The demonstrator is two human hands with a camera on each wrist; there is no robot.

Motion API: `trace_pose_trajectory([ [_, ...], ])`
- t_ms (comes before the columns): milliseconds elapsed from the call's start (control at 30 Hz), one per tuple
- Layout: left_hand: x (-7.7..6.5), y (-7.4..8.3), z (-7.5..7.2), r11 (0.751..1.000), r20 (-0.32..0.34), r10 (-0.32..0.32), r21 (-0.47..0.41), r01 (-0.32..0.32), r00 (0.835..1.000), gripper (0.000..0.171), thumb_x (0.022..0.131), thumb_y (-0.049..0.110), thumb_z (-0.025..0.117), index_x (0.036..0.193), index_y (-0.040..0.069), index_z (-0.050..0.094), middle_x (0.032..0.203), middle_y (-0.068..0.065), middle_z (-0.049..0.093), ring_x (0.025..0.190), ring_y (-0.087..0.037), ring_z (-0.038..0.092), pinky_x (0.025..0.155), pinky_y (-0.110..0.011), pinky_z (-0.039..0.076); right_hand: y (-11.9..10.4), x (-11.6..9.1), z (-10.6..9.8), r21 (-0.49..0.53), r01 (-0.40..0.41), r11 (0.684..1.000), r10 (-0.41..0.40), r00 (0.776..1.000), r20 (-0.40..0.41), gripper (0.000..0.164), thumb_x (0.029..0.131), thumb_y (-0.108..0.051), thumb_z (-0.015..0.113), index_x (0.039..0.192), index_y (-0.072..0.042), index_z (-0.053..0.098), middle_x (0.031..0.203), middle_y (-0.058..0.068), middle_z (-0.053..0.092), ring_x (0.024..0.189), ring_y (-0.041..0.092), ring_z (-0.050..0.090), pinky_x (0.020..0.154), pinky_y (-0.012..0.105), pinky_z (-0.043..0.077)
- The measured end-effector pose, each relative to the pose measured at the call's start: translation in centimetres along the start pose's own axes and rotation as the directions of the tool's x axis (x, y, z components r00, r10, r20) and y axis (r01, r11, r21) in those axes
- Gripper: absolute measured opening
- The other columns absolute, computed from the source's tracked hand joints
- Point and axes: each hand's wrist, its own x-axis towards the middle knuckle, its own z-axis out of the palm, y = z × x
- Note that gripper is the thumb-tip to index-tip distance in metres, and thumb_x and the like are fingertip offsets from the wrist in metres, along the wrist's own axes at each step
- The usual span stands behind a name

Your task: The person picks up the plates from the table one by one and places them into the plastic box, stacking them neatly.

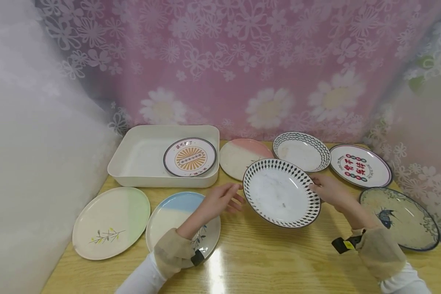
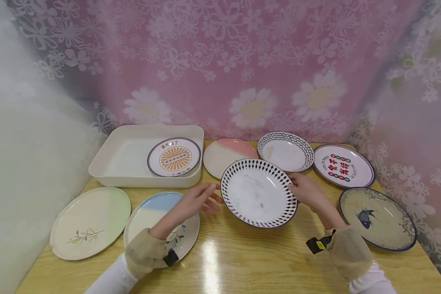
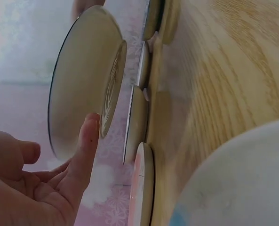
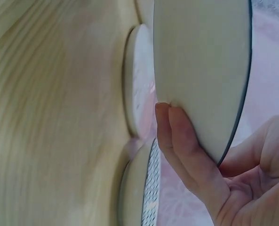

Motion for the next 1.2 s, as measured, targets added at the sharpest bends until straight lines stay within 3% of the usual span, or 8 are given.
trace_pose_trajectory([
  [233,-0.5,0.9,-0.1,0.998,-0.046,-0.006,-0.059,0.004,0.999,0.048,0.111,0.034,0.039,0.145,0.001,0.047,0.108,-0.022,0.068,0.089,-0.038,0.073,0.079,-0.052,0.060,-2.3,0.4,1.2,0.015,0.015,1.000,-0.015,1.000,-0.013,0.045,0.107,-0.003,0.039,0.141,0.024,0.031,0.133,0.045,0.046,0.107,0.044,0.062,0.075,0.040,0.060],
  [367,-0.9,1.0,-0.5,1.000,-0.069,-0.021,0.009,0.022,0.997,0.048,0.110,0.027,0.045,0.150,0.000,0.042,0.103,-0.021,0.071,0.081,-0.031,0.074,0.080,-0.051,0.060,-3.0,0.2,2.2,0.018,0.021,1.000,-0.020,1.000,-0.022,0.042,0.106,-0.002,0.040,0.140,0.023,0.034,0.133,0.045,0.047,0.103,0.042,0.064,0.073,0.039,0.060],
  [567,-1.4,0.4,-1.1,0.995,-0.111,-0.077,0.060,0.084,0.991,0.038,0.108,0.017,0.049,0.141,-0.001,0.052,0.096,-0.017,0.072,0.075,-0.020,0.072,0.076,-0.045,0.061,-3.4,-0.4,3.8,-0.033,0.044,0.998,-0.046,0.998,-0.052,0.042,0.105,-0.002,0.044,0.138,0.023,0.037,0.133,0.045,0.048,0.111,0.047,0.061,0.075,0.042,0.061],
  [833,-1.7,-0.4,-2.1,0.995,-0.074,-0.095,0.005,0.096,0.993,0.031,0.107,0.009,0.046,0.133,-0.005,0.054,0.097,-0.023,0.071,0.074,-0.026,0.073,0.072,-0.041,0.062,-3.7,-1.0,5.1,0.028,0.074,0.997,-0.072,0.996,-0.056,0.040,0.104,-0.001,0.044,0.135,0.023,0.039,0.129,0.045,0.051,0.104,0.042,0.064,0.072,0.039,0.061],
  [1067,-2.0,-0.8,-2.8,0.993,-0.049,-0.116,-0.017,0.116,0.992,0.044,0.106,0.009,0.047,0.147,-0.005,0.042,0.097,-0.024,0.072,0.072,-0.027,0.073,0.075,-0.038,0.062,-3.5,-1.2,5.5,-0.050,0.097,0.994,-0.101,0.991,-0.087,0.041,0.103,-0.004,0.049,0.135,0.022,0.043,0.127,0.041,0.055,0.121,0.052,0.054,0.095,0.057,0.051],
  [1200,-2.1,-0.9,-3.1,0.993,-0.035,-0.113,-0.039,0.112,0.993,0.049,0.105,0.008,0.049,0.150,-0.008,0.036,0.094,-0.026,0.071,0.070,-0.026,0.073,0.076,-0.039,0.062,-3.5,-1.2,5.6,0.034,0.081,0.996,-0.079,0.995,-0.058,0.047,0.106,-0.006,0.047,0.141,0.023,0.035,0.133,0.044,0.049,0.115,0.047,0.059,0.084,0.047,0.059],
])
